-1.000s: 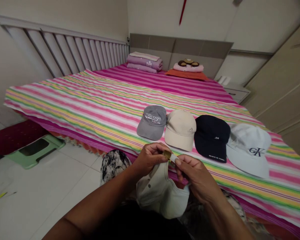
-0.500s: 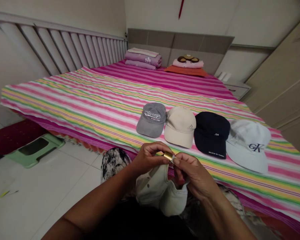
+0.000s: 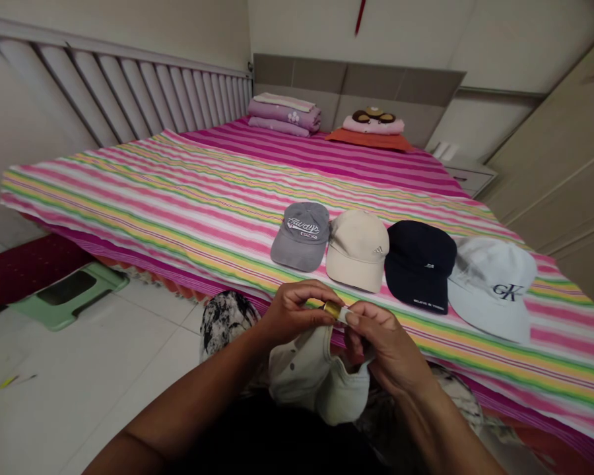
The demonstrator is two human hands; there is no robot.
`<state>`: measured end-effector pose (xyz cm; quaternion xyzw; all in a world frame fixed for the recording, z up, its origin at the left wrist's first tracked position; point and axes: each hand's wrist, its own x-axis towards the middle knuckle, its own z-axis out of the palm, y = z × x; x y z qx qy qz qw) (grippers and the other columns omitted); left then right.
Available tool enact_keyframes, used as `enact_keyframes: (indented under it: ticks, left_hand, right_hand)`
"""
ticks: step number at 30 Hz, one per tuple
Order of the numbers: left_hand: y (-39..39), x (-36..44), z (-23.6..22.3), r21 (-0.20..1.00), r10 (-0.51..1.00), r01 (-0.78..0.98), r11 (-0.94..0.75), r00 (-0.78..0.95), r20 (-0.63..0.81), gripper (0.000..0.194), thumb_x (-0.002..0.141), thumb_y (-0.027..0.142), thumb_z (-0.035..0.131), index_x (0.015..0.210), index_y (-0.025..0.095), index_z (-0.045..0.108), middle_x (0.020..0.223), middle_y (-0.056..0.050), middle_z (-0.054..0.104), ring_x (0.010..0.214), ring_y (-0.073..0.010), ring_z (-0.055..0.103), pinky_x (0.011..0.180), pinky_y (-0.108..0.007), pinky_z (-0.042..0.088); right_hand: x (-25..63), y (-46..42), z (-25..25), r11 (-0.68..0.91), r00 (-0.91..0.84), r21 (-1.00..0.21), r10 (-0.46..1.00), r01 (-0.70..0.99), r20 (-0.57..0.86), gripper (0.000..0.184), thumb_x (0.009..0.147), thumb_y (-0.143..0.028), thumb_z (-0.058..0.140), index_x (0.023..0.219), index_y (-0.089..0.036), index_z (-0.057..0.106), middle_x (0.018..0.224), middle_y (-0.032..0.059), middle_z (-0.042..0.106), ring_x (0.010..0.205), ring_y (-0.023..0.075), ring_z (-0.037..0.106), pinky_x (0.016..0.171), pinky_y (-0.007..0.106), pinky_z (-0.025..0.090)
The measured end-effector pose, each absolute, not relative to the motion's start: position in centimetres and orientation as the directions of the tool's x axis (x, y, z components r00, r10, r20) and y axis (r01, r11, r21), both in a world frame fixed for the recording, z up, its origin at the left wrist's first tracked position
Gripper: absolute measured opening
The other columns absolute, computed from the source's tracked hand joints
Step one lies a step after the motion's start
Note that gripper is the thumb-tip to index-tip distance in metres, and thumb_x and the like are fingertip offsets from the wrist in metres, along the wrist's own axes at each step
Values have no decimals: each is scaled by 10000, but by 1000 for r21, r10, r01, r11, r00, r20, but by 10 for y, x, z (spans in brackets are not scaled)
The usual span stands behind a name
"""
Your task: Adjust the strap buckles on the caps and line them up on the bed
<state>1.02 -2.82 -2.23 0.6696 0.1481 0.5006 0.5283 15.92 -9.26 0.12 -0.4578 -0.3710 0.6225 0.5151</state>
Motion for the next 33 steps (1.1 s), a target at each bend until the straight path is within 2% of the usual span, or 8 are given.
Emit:
enact_keyframes:
  ticks: [7, 15, 22, 33]
  left_hand:
    - [-30, 12, -32, 851, 762, -421, -313, 423, 490, 225, 633, 203, 699, 858, 201, 693, 817, -50, 660, 838, -169, 583, 792, -290, 433]
    - [-30, 14, -34, 836, 767, -443, -323, 395, 505, 221, 637, 237, 697, 855, 198, 697, 796, -52, 658, 826, -175, 584, 795, -306, 432]
    - [-29, 12, -34, 844, 756, -414, -340, 413, 508, 238, 612, 221, 714, 849, 207, 699, 798, -52, 667, 826, -178, 592, 794, -311, 442]
    - [-30, 12, -34, 859, 765, -399, -322, 424, 484, 222, 612, 237, 714, 830, 197, 701, 790, -52, 671, 797, -171, 598, 805, -325, 446]
  right_hand:
    - [154, -93, 2, -199, -71, -933, 980, -300, -186, 210, 675, -320, 653, 594, -159, 545, 373, -58, 457, 323, 49, 342, 339, 174, 254]
    - [147, -94, 0, -288, -103, -858, 957, -426, -271, 229, 634, -307, 676, 558, -161, 516, 407, -53, 481, 350, 55, 379, 380, 181, 318]
    - [143, -94, 1, -233, -5, -886, 968, -400, -252, 225, 608, -307, 688, 546, -160, 528, 376, -51, 468, 331, 56, 347, 313, 169, 244]
    - [141, -94, -2, -192, 25, -903, 976, -384, -218, 222, 616, -306, 674, 536, -161, 526, 381, -52, 465, 346, 55, 350, 336, 171, 256]
